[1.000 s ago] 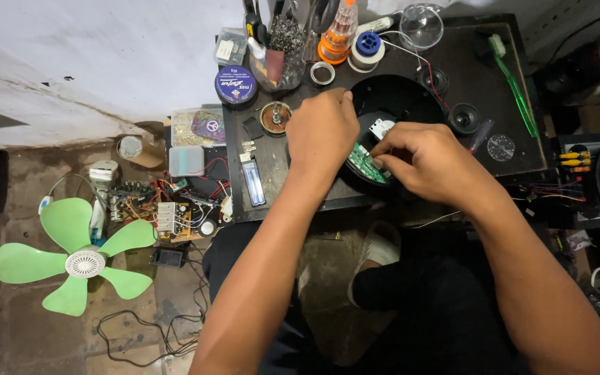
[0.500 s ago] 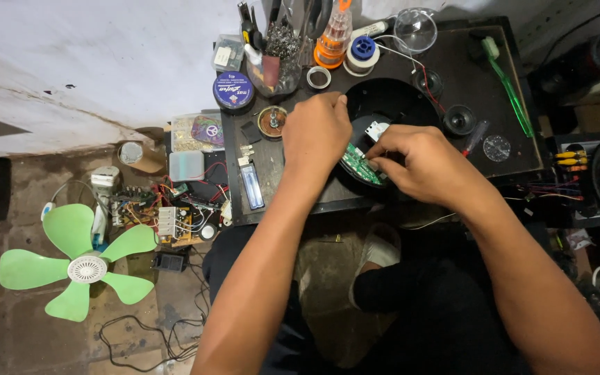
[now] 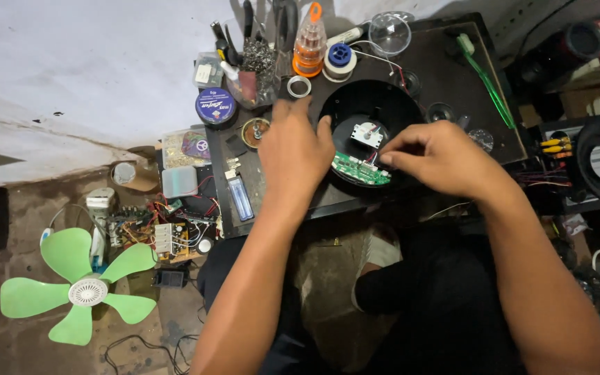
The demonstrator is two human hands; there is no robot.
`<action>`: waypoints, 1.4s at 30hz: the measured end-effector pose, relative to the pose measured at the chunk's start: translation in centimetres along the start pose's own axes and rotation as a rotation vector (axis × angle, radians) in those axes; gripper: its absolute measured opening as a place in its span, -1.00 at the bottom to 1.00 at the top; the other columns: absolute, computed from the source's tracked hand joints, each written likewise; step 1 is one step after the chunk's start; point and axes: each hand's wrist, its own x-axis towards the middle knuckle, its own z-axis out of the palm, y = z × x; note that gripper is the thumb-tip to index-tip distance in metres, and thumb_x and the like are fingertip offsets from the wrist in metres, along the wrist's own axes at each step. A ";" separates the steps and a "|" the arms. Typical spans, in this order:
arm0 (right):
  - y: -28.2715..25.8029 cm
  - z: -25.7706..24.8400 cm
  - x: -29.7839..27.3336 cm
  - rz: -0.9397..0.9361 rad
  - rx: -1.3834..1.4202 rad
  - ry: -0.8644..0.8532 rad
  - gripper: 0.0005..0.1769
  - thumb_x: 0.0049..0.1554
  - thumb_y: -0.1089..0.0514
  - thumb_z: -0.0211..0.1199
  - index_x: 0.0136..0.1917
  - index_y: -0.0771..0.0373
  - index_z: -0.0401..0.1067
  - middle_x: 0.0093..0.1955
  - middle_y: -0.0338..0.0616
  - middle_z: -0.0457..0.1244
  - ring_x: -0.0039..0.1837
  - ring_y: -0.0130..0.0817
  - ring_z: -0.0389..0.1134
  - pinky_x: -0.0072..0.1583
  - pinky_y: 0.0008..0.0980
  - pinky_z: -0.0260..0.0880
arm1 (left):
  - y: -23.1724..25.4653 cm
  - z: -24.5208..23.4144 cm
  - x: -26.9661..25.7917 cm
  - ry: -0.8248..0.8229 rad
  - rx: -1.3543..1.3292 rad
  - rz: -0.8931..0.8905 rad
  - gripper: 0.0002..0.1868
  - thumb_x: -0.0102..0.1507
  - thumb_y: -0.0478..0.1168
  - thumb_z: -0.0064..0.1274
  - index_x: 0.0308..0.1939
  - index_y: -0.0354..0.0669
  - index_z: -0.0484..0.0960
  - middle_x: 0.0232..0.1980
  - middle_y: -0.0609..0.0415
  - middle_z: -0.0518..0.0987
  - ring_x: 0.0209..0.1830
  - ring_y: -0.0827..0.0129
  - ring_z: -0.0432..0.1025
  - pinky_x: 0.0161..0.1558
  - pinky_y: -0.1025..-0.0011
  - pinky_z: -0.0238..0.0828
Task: Routing and connecting wire harnesses to a circuit board and seating it inside a device housing.
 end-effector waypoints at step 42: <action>0.0 0.7 2.8 0.245 -0.182 -0.259 -0.78 0.09 0.10 0.26 -0.28 0.06 0.70 -0.34 -0.13 0.45 -0.05 -0.06 0.48 0.19 -0.14 0.35 | 2.4 0.2 2.4 -0.706 -0.085 0.086 -0.73 0.18 -0.32 0.10 -0.05 -0.18 0.74 -0.40 -0.13 0.68 -0.53 0.12 0.63 -0.20 0.15 0.59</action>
